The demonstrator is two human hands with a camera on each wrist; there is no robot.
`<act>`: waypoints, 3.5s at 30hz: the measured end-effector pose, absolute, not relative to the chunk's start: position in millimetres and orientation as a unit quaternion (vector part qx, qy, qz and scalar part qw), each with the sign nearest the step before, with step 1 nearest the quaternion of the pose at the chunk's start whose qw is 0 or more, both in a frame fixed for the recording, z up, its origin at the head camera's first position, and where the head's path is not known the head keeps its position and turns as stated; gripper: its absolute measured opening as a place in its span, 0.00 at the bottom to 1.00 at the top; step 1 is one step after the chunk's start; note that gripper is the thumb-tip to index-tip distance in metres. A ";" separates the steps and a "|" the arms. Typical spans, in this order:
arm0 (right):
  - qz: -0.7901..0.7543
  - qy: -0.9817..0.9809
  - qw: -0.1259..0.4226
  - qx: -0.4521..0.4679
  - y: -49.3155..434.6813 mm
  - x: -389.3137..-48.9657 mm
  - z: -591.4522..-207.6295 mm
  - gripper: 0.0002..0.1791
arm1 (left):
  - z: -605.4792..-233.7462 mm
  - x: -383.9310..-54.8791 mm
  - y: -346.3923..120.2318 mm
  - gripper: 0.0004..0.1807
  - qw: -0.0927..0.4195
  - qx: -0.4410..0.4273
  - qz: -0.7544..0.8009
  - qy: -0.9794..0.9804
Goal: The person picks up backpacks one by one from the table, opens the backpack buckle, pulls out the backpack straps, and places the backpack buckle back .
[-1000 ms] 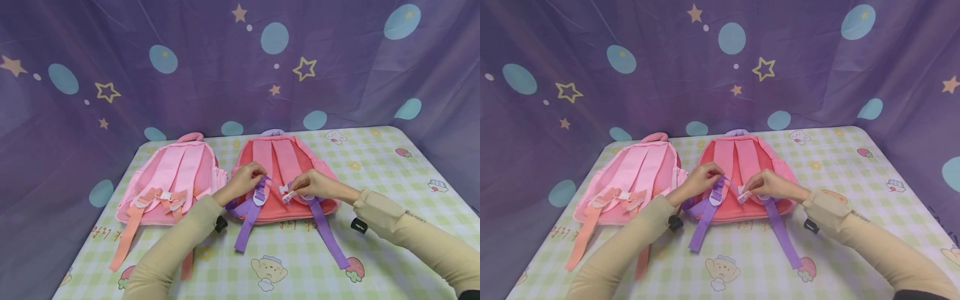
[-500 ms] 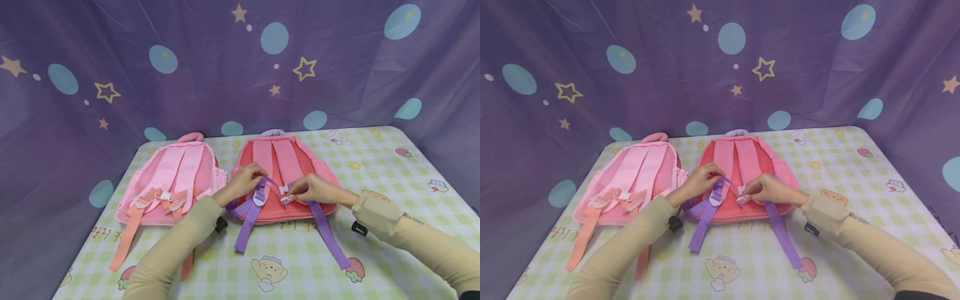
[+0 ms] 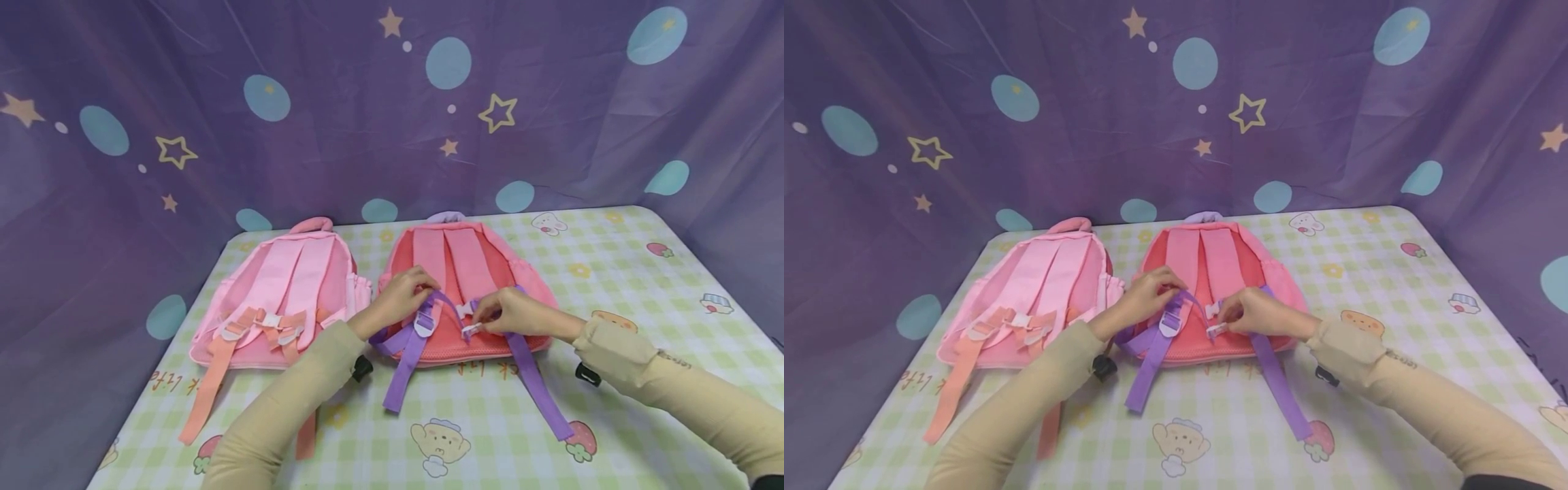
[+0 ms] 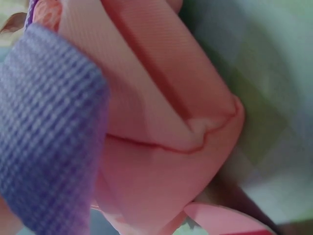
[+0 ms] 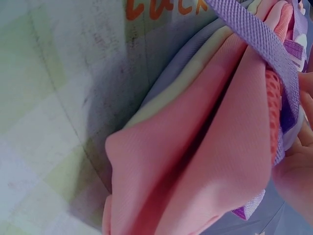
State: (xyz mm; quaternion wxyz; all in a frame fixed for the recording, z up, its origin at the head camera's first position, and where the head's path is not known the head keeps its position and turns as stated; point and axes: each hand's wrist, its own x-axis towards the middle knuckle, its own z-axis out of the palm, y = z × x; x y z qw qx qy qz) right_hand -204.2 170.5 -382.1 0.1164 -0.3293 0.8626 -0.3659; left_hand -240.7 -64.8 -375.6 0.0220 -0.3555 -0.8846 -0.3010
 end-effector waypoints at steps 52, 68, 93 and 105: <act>-0.331 0.903 -0.002 -0.273 229.5 -174.9 -380.7 0.39 | -377.7 -183.0 -117.7 0.41 0.088 -0.384 -0.188 -0.900; -0.309 0.917 0.027 -0.250 230.8 -175.0 -398.2 0.48 | -391.3 -172.7 -124.2 0.40 0.027 -0.347 -0.193 -0.917; -0.287 0.922 0.020 -0.260 233.4 -177.0 -408.5 0.47 | -397.7 -178.2 -115.6 0.39 -0.029 -0.330 -0.228 -0.916; -0.325 0.913 0.057 -0.241 257.0 -175.6 -403.7 0.47 | -398.8 -187.7 -91.4 0.39 -0.035 -0.345 -0.223 -0.911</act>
